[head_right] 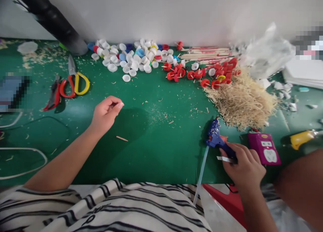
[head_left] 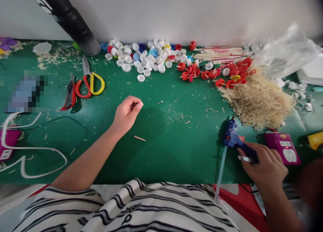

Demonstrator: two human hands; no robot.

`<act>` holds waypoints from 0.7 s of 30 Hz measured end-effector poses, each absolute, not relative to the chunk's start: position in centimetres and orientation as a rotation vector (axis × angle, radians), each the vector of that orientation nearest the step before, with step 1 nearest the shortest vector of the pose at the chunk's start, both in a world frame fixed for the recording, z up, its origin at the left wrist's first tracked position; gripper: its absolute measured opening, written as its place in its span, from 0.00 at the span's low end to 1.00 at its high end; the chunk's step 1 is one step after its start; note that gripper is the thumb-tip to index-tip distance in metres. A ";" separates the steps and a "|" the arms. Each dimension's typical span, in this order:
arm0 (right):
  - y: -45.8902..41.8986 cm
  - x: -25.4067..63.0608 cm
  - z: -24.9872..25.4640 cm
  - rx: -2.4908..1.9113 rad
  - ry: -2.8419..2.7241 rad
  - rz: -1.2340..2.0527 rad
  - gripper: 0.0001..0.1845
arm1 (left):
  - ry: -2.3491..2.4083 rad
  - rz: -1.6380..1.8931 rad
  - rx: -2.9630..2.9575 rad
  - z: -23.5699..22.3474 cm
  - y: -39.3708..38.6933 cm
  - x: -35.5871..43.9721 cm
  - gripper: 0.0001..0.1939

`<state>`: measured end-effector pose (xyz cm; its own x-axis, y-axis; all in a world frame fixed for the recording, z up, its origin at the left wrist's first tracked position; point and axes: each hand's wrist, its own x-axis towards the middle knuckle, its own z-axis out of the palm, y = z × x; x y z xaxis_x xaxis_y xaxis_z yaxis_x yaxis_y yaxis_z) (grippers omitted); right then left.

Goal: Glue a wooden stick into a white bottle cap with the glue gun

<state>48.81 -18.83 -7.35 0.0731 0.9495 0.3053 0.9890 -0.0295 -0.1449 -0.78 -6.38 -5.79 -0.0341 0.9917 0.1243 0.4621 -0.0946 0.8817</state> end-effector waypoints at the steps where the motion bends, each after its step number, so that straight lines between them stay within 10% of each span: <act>1: -18.9 48.8 -7.3 -2.056 -1.925 -0.154 0.19 | 1.546 1.084 1.580 -5.7 -6.4 -0.9 0.06; 10: -19.5 50.0 -8.3 -1.949 -1.911 -0.184 0.48 | 1.536 1.127 1.515 -5.3 -7.0 -1.7 0.05; 21: -20.4 50.6 -8.0 -1.972 -2.022 -0.214 0.48 | 1.540 1.147 1.720 -4.5 -5.9 -2.6 0.09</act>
